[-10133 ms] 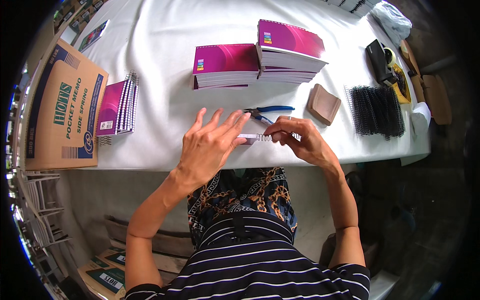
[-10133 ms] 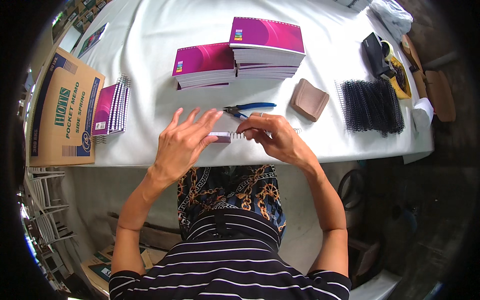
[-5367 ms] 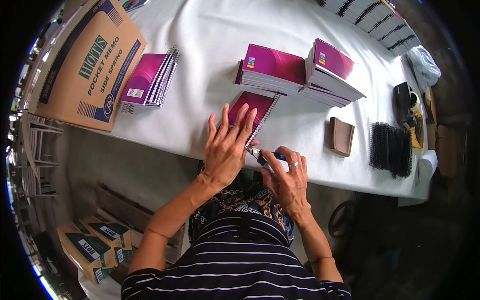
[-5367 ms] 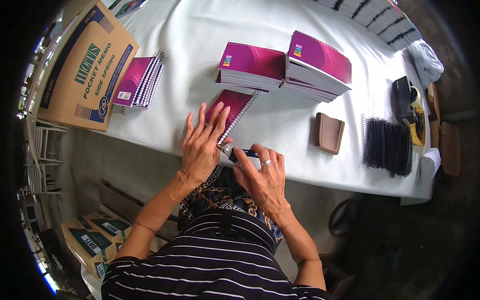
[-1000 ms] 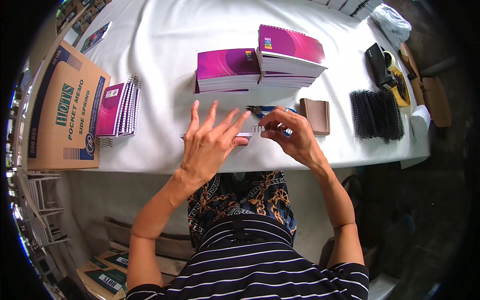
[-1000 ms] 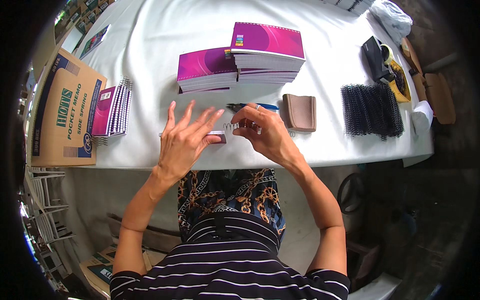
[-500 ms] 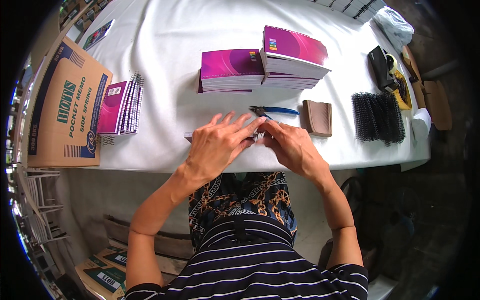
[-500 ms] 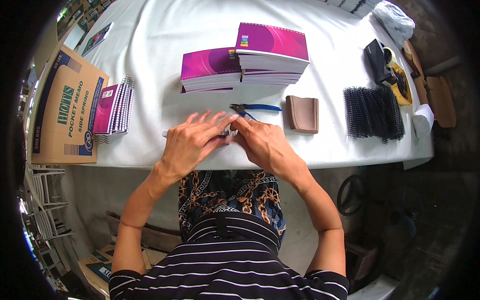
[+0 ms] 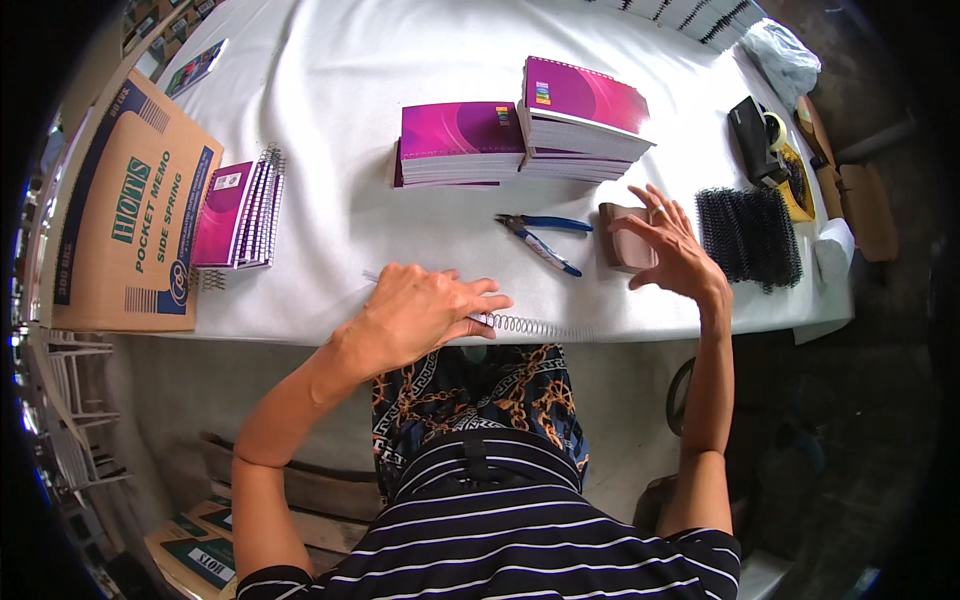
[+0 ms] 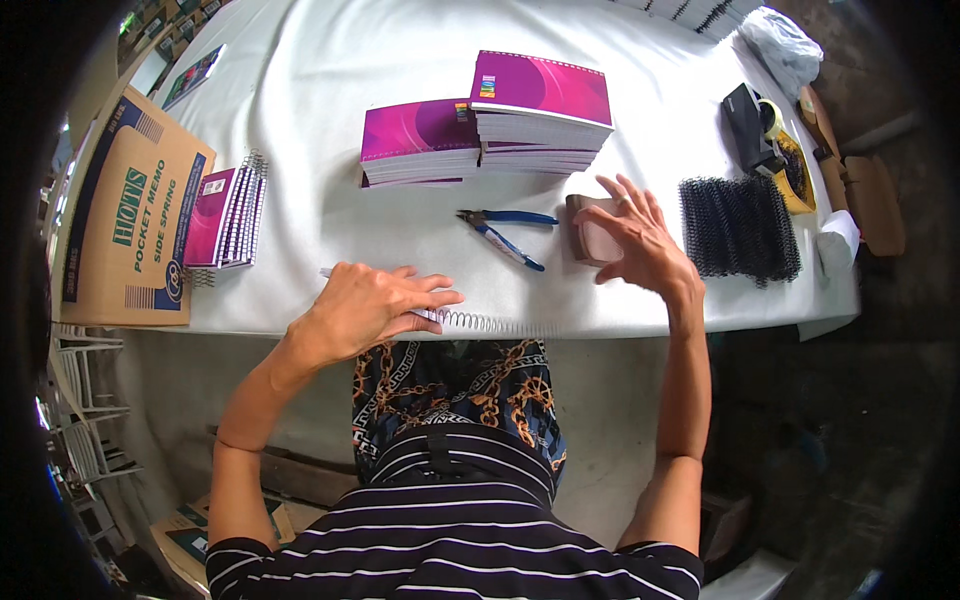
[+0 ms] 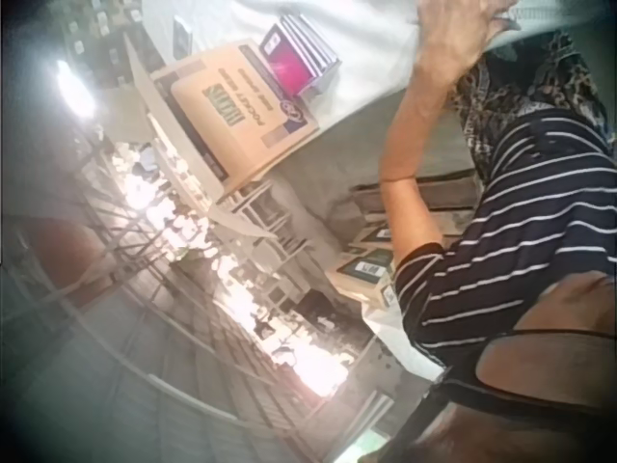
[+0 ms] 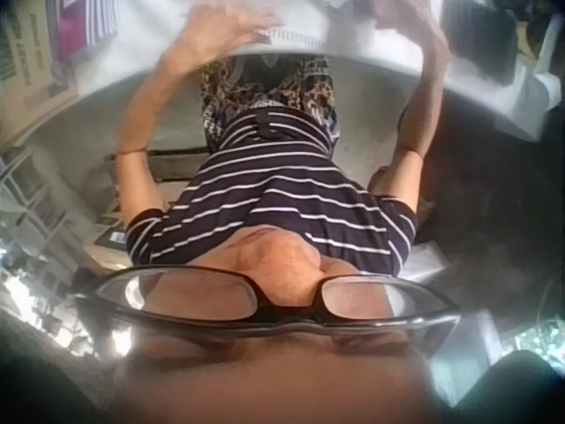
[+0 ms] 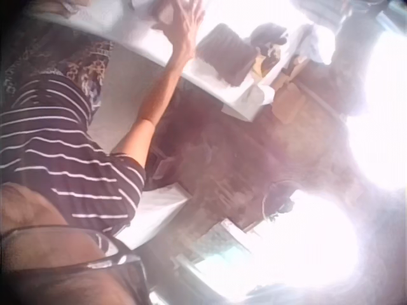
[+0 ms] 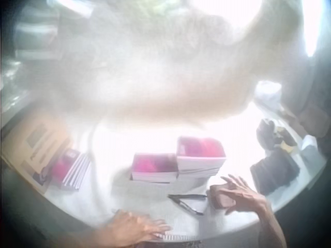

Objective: The person assembles spiral notebooks by inserting a wire coil into the perforated edges of a stack of paper and a cover, then using a pair of pliers to trim or secure the end of the coil. They repeat this process for several notebooks, picking up a new wire coil for each one and placing the completed notebooks in a stack.

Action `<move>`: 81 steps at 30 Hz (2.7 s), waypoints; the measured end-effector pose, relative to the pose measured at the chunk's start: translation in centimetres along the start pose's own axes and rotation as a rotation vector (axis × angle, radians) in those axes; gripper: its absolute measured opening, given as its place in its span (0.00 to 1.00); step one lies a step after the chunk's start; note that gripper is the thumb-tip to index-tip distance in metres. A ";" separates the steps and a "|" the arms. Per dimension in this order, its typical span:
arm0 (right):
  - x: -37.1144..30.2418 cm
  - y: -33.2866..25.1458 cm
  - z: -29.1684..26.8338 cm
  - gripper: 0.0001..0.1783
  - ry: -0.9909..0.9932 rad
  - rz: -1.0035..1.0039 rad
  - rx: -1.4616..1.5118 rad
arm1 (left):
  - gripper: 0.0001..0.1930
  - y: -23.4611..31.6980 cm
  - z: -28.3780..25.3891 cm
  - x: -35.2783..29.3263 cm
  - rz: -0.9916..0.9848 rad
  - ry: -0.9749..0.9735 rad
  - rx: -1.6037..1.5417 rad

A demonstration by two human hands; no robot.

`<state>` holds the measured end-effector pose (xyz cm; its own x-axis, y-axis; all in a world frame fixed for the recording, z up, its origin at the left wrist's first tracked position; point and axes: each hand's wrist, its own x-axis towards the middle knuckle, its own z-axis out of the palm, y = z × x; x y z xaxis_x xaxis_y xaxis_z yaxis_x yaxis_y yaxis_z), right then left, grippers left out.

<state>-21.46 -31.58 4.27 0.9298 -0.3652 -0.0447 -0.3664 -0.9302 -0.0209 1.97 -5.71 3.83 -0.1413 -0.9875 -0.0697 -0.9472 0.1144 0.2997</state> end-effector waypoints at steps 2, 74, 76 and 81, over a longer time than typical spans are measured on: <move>0.9 1.8 -0.2 0.38 -0.193 0.062 0.372 | 0.30 0.0 0.7 0.0 0.025 0.156 0.011; 12.3 -13.0 -0.5 0.30 -0.374 -0.503 1.153 | 0.56 -5.1 5.1 -3.9 -0.329 0.792 -0.925; 12.1 -13.5 -1.2 0.32 -0.392 -0.311 0.925 | 0.54 -5.4 4.7 -4.0 -0.305 0.759 -1.007; 7.5 -9.4 -3.2 0.36 -0.189 -0.316 0.940 | 0.40 -7.5 5.1 -5.1 -0.166 0.582 -1.062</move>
<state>-10.94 -25.69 7.34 0.9982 -0.0191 -0.0567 -0.0579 -0.5479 -0.8346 8.32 -0.94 -2.87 0.3664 -0.9141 0.1738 -0.1974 0.1062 0.9746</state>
